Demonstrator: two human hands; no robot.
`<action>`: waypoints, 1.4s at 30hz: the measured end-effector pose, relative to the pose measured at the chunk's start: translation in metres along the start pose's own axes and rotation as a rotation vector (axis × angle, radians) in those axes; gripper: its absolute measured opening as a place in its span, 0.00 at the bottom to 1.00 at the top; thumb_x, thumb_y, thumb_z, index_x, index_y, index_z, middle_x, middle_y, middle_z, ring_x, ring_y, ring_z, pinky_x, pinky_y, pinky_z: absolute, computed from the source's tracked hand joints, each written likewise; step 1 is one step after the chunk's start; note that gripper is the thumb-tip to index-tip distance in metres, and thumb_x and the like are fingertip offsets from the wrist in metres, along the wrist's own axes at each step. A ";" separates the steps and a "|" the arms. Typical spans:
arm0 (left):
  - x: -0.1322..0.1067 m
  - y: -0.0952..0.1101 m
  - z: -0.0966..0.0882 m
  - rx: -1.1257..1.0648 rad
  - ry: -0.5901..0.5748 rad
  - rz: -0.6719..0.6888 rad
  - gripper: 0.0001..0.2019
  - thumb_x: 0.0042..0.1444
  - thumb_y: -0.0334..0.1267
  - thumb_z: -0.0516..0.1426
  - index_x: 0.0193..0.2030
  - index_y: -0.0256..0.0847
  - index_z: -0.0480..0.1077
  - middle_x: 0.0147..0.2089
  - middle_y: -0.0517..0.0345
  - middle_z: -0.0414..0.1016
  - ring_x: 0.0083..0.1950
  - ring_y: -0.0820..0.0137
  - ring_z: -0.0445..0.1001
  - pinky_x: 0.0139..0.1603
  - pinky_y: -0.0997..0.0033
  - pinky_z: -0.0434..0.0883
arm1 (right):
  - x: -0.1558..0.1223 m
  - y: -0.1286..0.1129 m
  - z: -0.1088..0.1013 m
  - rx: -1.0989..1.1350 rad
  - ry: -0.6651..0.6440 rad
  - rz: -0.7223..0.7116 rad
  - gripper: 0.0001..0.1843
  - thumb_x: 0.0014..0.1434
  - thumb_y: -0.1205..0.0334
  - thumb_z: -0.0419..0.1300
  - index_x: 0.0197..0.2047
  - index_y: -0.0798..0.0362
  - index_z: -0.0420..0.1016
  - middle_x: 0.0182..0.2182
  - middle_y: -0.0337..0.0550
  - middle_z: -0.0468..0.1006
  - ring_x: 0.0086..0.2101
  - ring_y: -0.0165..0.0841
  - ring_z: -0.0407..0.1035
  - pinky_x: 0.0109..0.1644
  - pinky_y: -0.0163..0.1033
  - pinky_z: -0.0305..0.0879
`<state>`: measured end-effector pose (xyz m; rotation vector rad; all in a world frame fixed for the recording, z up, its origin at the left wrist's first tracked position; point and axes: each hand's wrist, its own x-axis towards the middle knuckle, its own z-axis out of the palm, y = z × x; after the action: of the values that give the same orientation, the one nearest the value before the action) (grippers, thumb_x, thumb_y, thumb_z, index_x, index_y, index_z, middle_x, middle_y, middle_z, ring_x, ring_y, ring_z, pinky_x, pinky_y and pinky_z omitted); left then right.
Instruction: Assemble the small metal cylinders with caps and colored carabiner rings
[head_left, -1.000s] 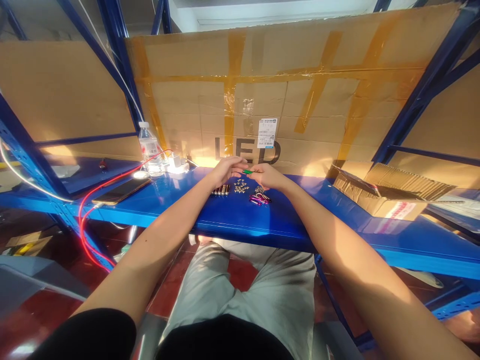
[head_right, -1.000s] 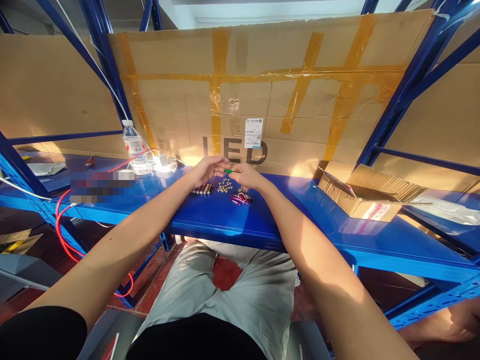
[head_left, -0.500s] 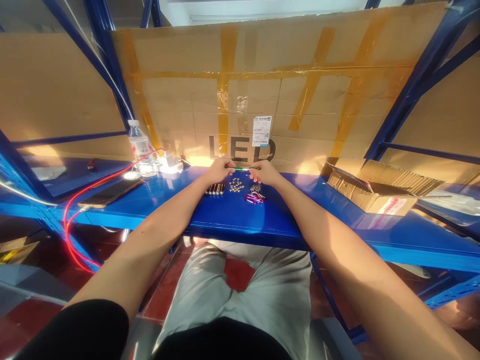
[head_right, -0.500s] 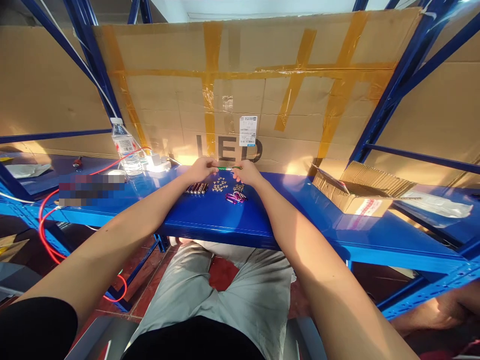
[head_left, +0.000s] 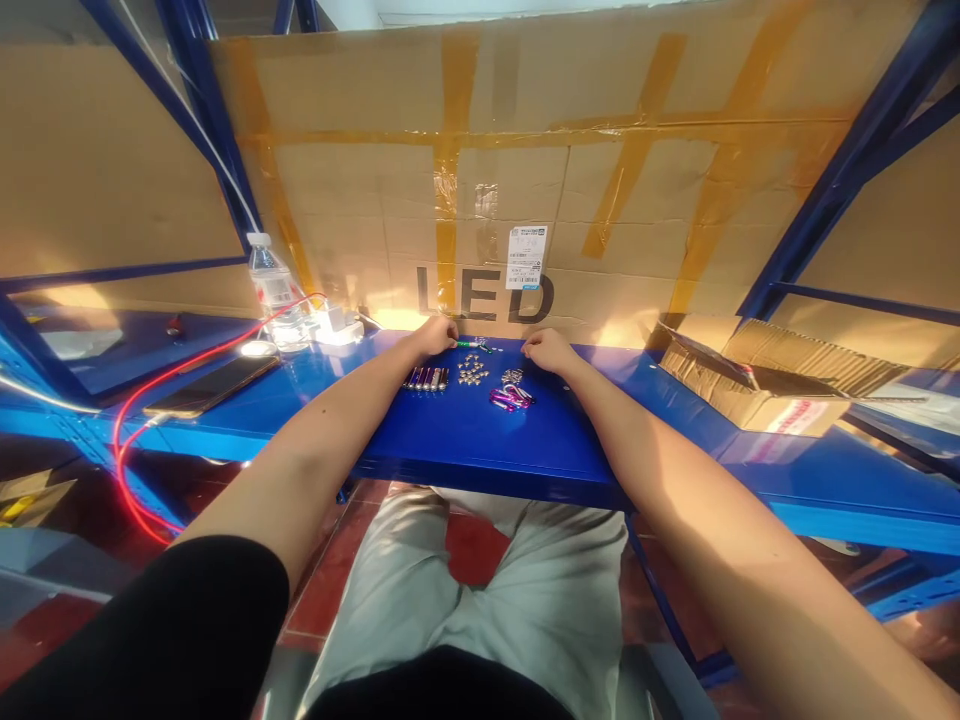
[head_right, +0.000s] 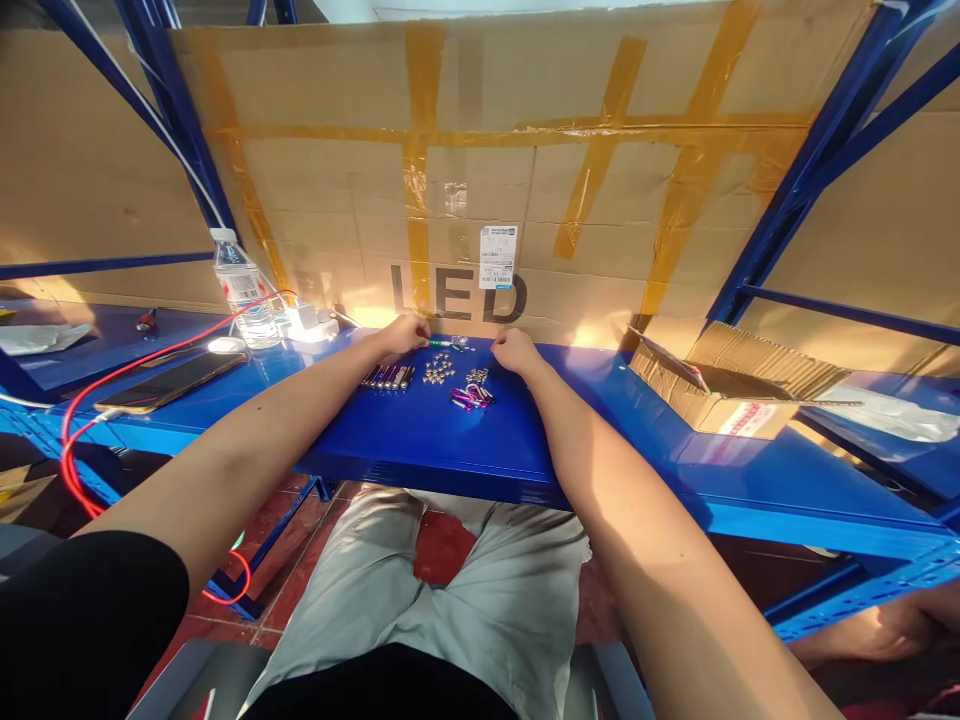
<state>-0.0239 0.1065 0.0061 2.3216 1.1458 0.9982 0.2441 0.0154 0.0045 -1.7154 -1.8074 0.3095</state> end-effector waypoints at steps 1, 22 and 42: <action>-0.001 0.000 -0.003 -0.016 0.005 -0.005 0.11 0.38 0.31 0.71 0.24 0.43 0.73 0.25 0.57 0.73 0.31 0.65 0.71 0.41 0.63 0.73 | -0.002 -0.001 -0.001 -0.014 -0.029 -0.002 0.09 0.60 0.73 0.61 0.34 0.58 0.83 0.40 0.53 0.86 0.42 0.41 0.79 0.46 0.38 0.71; -0.029 0.063 -0.065 0.752 -0.190 -0.166 0.16 0.62 0.45 0.57 0.47 0.39 0.82 0.43 0.42 0.81 0.48 0.51 0.78 0.47 0.56 0.71 | -0.021 -0.009 -0.020 -0.429 -0.298 -0.185 0.12 0.66 0.70 0.57 0.43 0.58 0.84 0.49 0.56 0.83 0.48 0.42 0.76 0.52 0.39 0.66; -0.094 0.062 -0.058 0.382 -0.626 0.076 0.41 0.51 0.66 0.64 0.67 0.44 0.68 0.64 0.46 0.74 0.62 0.52 0.73 0.58 0.61 0.70 | -0.038 0.032 -0.024 -0.060 -0.172 -0.217 0.13 0.67 0.67 0.57 0.46 0.51 0.85 0.48 0.48 0.86 0.50 0.42 0.79 0.61 0.49 0.73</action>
<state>-0.0717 -0.0053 0.0414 2.6908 1.0430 0.0273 0.2828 -0.0226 -0.0053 -1.5539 -2.1267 0.3218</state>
